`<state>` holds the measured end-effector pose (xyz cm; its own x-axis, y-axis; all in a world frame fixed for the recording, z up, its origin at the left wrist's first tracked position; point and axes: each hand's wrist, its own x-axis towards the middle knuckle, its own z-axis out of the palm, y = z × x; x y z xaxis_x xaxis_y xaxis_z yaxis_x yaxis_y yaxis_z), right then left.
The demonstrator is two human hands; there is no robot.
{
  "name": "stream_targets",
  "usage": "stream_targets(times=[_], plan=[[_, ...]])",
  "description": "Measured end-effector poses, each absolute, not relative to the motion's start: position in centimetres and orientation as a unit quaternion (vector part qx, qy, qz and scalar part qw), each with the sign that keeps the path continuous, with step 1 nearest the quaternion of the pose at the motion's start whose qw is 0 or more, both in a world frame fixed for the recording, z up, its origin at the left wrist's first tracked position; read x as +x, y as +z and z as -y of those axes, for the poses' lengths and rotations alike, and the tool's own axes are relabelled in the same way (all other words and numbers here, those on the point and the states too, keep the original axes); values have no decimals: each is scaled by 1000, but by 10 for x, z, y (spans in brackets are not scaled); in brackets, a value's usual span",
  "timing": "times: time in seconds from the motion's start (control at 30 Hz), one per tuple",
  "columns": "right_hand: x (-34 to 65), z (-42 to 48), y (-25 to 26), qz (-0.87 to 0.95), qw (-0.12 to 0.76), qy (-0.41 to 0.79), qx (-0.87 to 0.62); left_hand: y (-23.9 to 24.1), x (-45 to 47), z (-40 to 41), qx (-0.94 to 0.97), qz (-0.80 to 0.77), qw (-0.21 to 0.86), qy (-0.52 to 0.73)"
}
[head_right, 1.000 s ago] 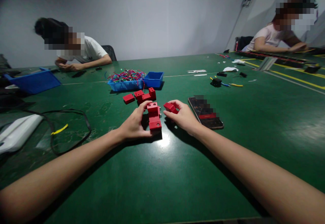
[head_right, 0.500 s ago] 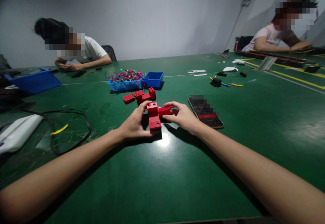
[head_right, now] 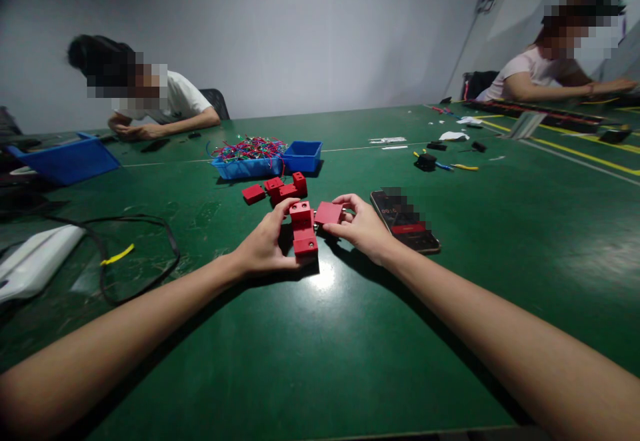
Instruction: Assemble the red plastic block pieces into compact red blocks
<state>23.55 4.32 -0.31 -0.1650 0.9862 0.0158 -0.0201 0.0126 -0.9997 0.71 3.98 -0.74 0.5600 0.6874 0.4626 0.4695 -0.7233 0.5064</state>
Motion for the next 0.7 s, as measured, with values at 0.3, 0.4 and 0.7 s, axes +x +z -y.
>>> stream_targets(times=[0.3, 0.4, 0.7], plan=[[235, -45, -3, 573, 469, 535, -406, -6, 7, -40, 868, -331, 163, 332], [235, -45, -2, 583, 462, 529, -409, -5, 7, -39, 869, -330, 164, 331], [234, -44, 0, 614, 423, 520, -416, -5, 8, -39, 865, -333, 171, 332]])
